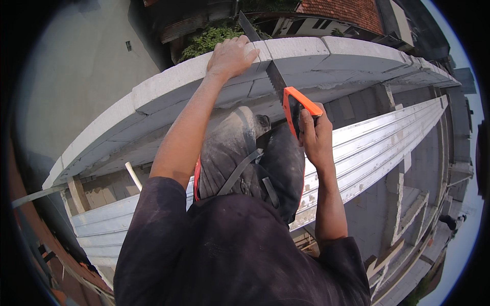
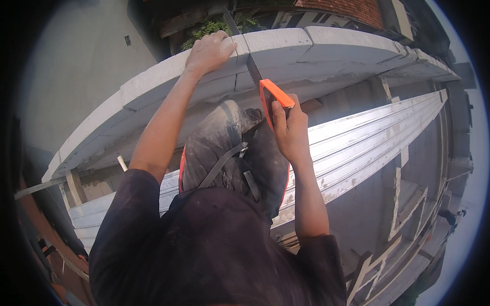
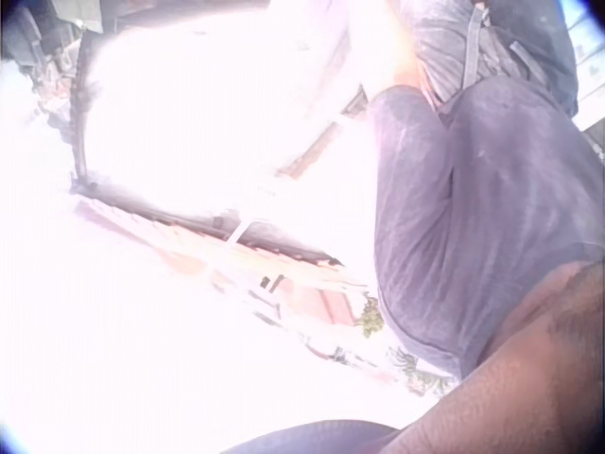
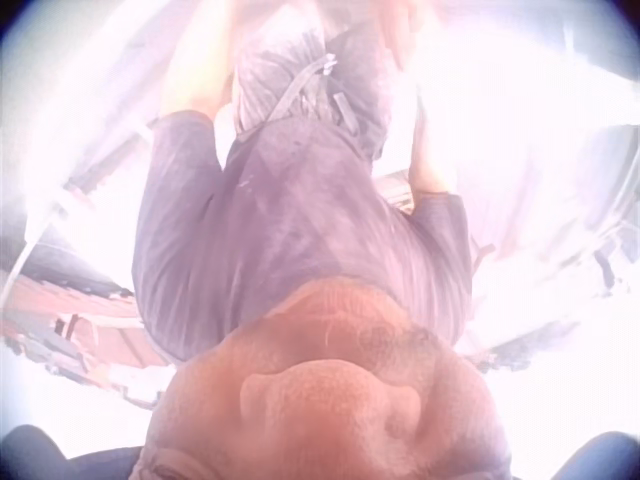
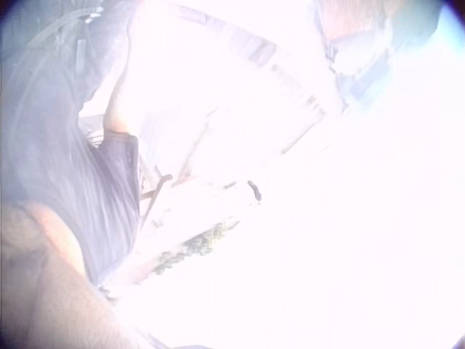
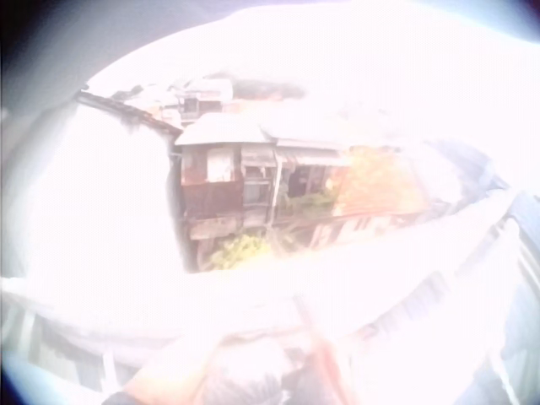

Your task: The person uses a hand saw to cut a white concrete block on a rooftop. They hold the block with one hand and saw back and forth with the other, creating a cut line along the block's length.

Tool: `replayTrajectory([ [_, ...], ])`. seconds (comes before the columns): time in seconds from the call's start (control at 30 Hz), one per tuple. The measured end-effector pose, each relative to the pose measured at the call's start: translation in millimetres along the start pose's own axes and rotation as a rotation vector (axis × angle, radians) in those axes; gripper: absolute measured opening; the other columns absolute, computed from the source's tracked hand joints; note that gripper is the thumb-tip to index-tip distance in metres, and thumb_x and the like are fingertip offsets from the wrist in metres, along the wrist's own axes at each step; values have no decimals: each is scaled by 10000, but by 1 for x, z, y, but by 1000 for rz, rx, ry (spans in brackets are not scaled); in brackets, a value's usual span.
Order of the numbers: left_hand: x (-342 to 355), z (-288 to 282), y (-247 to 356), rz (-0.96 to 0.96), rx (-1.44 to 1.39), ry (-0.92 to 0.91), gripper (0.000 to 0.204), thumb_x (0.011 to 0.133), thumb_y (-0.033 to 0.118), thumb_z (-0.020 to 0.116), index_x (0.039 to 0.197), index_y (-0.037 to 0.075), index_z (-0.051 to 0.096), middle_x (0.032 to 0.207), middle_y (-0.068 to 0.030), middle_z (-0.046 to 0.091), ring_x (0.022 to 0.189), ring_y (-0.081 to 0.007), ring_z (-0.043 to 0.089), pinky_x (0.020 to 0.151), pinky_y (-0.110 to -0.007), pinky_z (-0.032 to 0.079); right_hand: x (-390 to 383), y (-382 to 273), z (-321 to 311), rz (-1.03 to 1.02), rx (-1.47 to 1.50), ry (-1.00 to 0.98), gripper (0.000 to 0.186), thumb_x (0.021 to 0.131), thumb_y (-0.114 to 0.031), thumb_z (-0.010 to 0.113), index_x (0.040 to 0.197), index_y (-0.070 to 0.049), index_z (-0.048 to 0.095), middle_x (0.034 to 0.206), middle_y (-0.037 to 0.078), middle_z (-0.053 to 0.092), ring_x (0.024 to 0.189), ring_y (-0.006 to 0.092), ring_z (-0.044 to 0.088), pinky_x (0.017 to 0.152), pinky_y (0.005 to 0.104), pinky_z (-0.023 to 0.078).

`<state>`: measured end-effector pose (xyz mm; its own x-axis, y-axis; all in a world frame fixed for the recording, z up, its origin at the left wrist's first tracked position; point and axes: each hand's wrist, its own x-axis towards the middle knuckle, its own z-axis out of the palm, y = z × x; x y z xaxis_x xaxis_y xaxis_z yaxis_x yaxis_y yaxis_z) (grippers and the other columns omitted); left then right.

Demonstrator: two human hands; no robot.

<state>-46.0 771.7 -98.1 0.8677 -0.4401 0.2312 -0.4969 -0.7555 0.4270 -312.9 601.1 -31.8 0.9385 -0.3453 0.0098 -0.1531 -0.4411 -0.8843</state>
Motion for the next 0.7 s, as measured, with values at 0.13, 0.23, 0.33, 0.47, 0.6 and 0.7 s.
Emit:
replayTrajectory([
  [0.13, -3, -6, -2, -8, -13, -27, 573, 1030, 536, 591, 1324, 52, 678, 1259, -239, 740, 1222, -407, 677, 1100, -512, 475, -37, -4, -4, 60, -56, -21, 313, 1152, -267, 542, 1230, 31, 596, 763, 142, 654, 658, 202, 614, 652, 364, 492],
  [0.23, -5, -4, 0, -55, -19, -11, 582, 1032, 527, 586, 1335, 36, 664, 1251, -257, 737, 1222, -421, 674, 1100, -520, 470, -110, 23, -40, 49, 26, -38, 313, 1159, -273, 519, 1255, 17, 588, 742, 42, 591, 606, 105, 556, 581, 286, 448],
  [0.33, -8, -1, 1, -49, -4, -3, 588, 1037, 517, 578, 1338, 18, 649, 1234, -276, 733, 1213, -436, 672, 1096, -529, 468, -125, 47, -34, -30, 11, -11, 301, 1161, -288, 524, 1231, -1, 582, 705, -14, 524, 544, 44, 497, 511, 231, 404],
  [0.47, -1, 0, 2, -7, -10, -1, 552, 1054, 477, 558, 1318, -1, 643, 1220, -283, 727, 1209, -444, 665, 1095, -537, 468, -36, 40, 8, -33, 38, 47, 300, 1143, -262, 571, 1210, 26, 623, 792, 140, 641, 710, 191, 611, 686, 336, 492],
  [0.6, 1, -10, 4, -54, -42, -31, 502, 1063, 410, 554, 1321, -15, 619, 1279, -269, 700, 1261, -422, 629, 1106, -540, 458, -28, 29, 9, -40, 75, 32, 298, 1134, -267, 590, 1204, 21, 619, 783, 148, 635, 699, 209, 619, 691, 345, 485],
  [0.7, -1, -4, 3, -48, -6, 49, 467, 1063, 378, 538, 1309, -10, 623, 1294, -261, 694, 1267, -421, 621, 1098, -543, 462, -75, 19, -17, -69, 178, 73, 349, 1152, -309, 552, 1186, 32, 617, 747, 65, 615, 652, 139, 589, 673, 294, 471],
])
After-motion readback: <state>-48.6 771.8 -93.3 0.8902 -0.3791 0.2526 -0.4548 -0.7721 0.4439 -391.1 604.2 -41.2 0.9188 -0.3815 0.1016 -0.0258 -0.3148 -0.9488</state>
